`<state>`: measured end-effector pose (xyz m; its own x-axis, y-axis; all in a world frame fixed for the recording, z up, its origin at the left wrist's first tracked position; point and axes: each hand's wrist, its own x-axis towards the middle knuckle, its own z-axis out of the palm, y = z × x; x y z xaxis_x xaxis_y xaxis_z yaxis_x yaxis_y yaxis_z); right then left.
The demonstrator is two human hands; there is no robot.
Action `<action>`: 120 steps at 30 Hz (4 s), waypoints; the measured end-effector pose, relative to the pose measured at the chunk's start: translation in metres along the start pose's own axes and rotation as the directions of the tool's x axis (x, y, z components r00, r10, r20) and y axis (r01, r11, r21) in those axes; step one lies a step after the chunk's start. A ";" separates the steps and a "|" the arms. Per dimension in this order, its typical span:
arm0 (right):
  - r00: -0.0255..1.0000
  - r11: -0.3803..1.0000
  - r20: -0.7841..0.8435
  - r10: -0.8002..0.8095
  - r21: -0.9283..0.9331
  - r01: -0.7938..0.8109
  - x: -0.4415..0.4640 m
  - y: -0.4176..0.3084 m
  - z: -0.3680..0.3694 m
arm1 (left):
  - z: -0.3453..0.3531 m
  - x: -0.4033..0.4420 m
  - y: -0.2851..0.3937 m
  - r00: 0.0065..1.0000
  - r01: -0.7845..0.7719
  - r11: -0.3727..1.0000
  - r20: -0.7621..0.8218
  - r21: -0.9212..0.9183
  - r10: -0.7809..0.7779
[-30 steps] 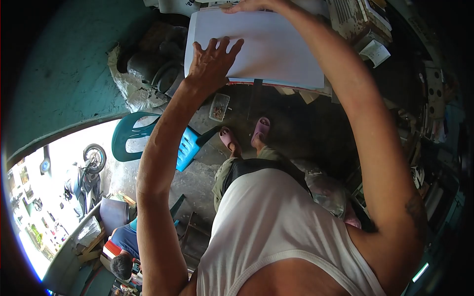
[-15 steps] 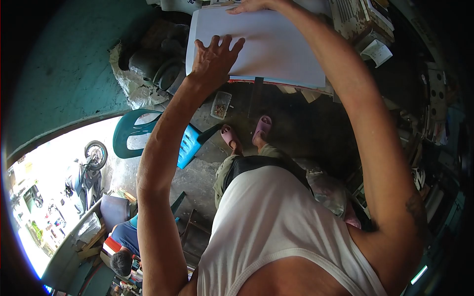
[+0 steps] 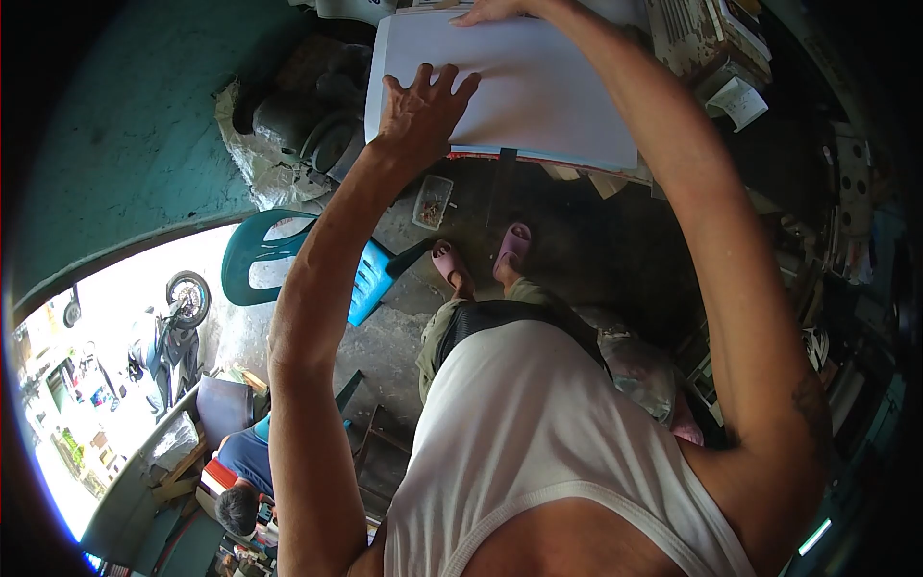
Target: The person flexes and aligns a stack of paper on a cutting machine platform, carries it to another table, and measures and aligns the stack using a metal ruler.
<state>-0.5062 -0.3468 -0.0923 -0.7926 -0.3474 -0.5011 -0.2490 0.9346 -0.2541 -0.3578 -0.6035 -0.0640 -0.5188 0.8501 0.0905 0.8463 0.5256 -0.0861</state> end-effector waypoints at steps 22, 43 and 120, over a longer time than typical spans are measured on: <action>0.364 0.148 -0.278 0.889 0.926 0.346 -0.315 -0.062 0.221 | -0.005 -0.113 0.096 0.764 0.467 0.116 0.334 -0.877 -0.551; 0.080 0.284 -0.355 0.931 0.847 0.449 -0.258 -0.094 0.217 | 0.049 -0.072 -0.044 0.584 -0.105 -0.444 0.306 -0.890 -0.752; 0.836 -0.292 -0.184 0.517 0.880 0.374 -0.237 -0.196 0.238 | 0.012 -0.072 0.100 0.692 0.529 -0.472 0.680 -0.705 -0.241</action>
<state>-0.1373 -0.4660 -0.1208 -0.8936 0.2070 -0.3983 0.2661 -0.4703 -0.8414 -0.2377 -0.6117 -0.0905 -0.6452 0.4832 -0.5918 -0.5887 0.1793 0.7882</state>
